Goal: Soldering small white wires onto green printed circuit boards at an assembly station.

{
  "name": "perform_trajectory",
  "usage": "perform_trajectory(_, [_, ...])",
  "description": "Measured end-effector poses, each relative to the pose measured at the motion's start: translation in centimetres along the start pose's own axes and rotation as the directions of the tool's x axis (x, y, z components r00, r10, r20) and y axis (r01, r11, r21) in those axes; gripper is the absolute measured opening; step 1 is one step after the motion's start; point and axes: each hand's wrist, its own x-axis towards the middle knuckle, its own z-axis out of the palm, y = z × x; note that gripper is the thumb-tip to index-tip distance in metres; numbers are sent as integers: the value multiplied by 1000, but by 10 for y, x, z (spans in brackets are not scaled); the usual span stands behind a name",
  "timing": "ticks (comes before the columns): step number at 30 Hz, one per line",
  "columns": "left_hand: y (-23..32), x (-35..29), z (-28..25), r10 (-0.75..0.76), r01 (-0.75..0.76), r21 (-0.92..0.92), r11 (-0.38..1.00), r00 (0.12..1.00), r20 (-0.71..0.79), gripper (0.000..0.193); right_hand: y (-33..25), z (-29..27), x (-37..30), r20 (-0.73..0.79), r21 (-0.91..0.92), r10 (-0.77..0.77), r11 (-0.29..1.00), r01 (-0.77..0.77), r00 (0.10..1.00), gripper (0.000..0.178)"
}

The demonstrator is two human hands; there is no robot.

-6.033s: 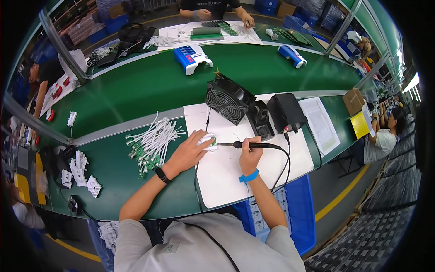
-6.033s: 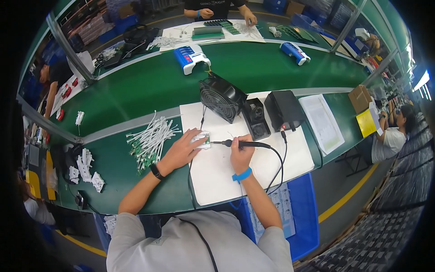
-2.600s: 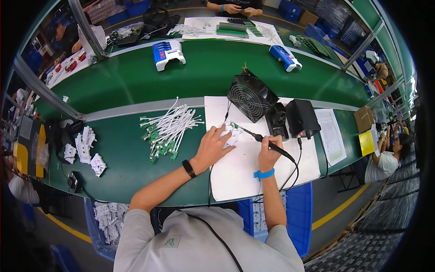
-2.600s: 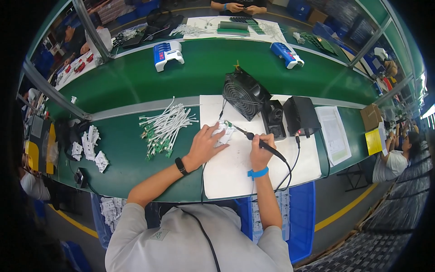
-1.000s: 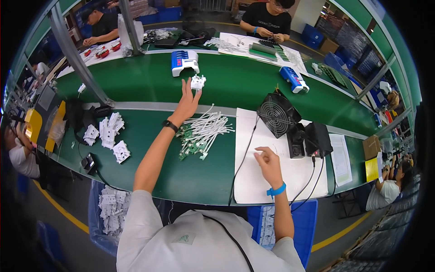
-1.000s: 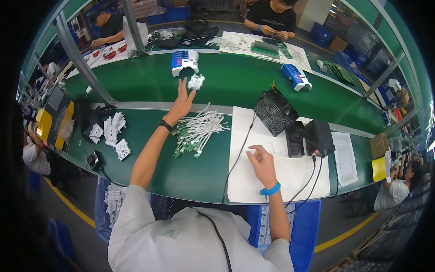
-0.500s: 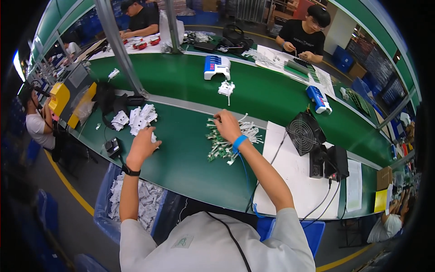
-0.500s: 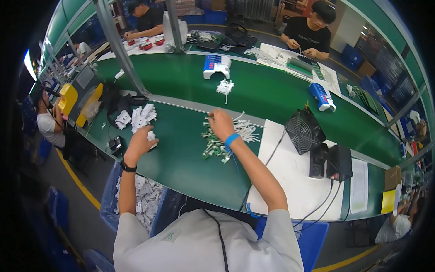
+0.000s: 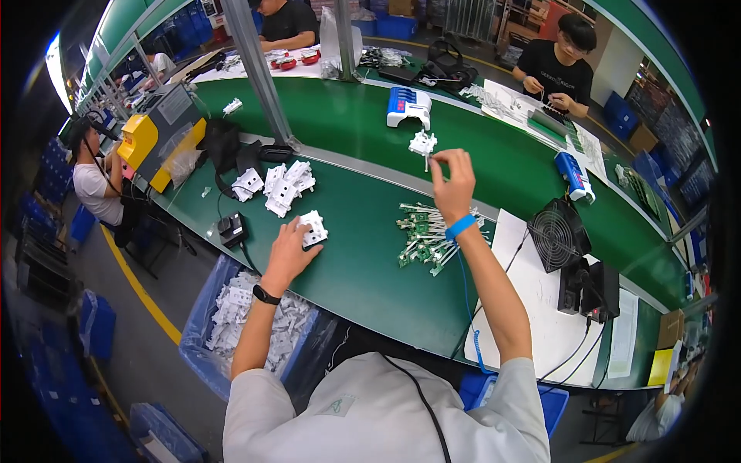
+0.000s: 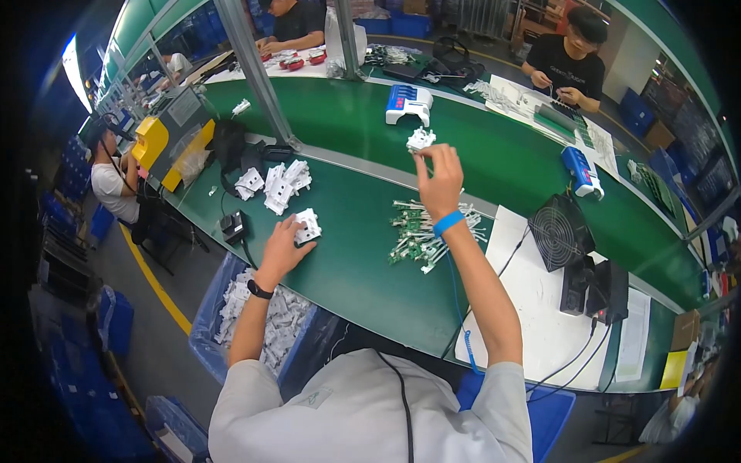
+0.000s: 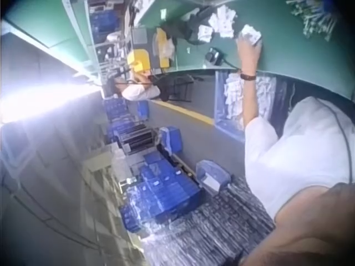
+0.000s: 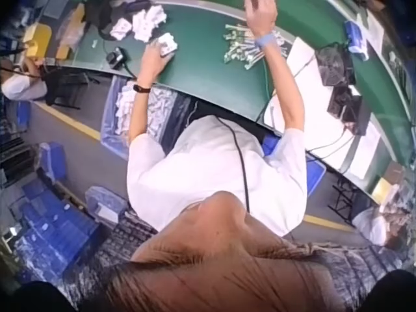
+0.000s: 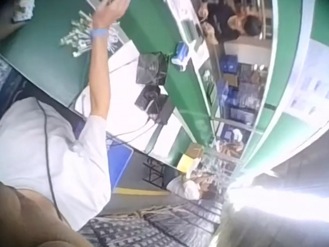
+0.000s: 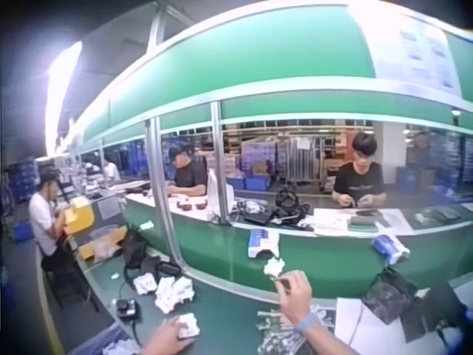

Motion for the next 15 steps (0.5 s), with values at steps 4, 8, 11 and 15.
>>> perform_trajectory(4, [50, -5, -14, -104, 89, 101, 991, 983, 154, 88, -18, -34, 20, -96, 37, -10, 999, 14, 995, 15])
perform_trajectory(8, [76, 7, -34, -121, 113, 55, 992, 979, 164, 95, -33, -65, 25, -127, 47, -13, 999, 20, 992, 14])
perform_trajectory(11, [45, 18, 1, 84, -87, 79, 993, 996, 40, 86, -50, -80, 24, -82, 91, -3, 996, 10, 997, 12])
perform_trajectory(15, [46, 19, 30, 79, -78, -10, 997, 996, 32, 72, -66, -95, 8, 27, 162, -7, 987, 2, 1000, 9])
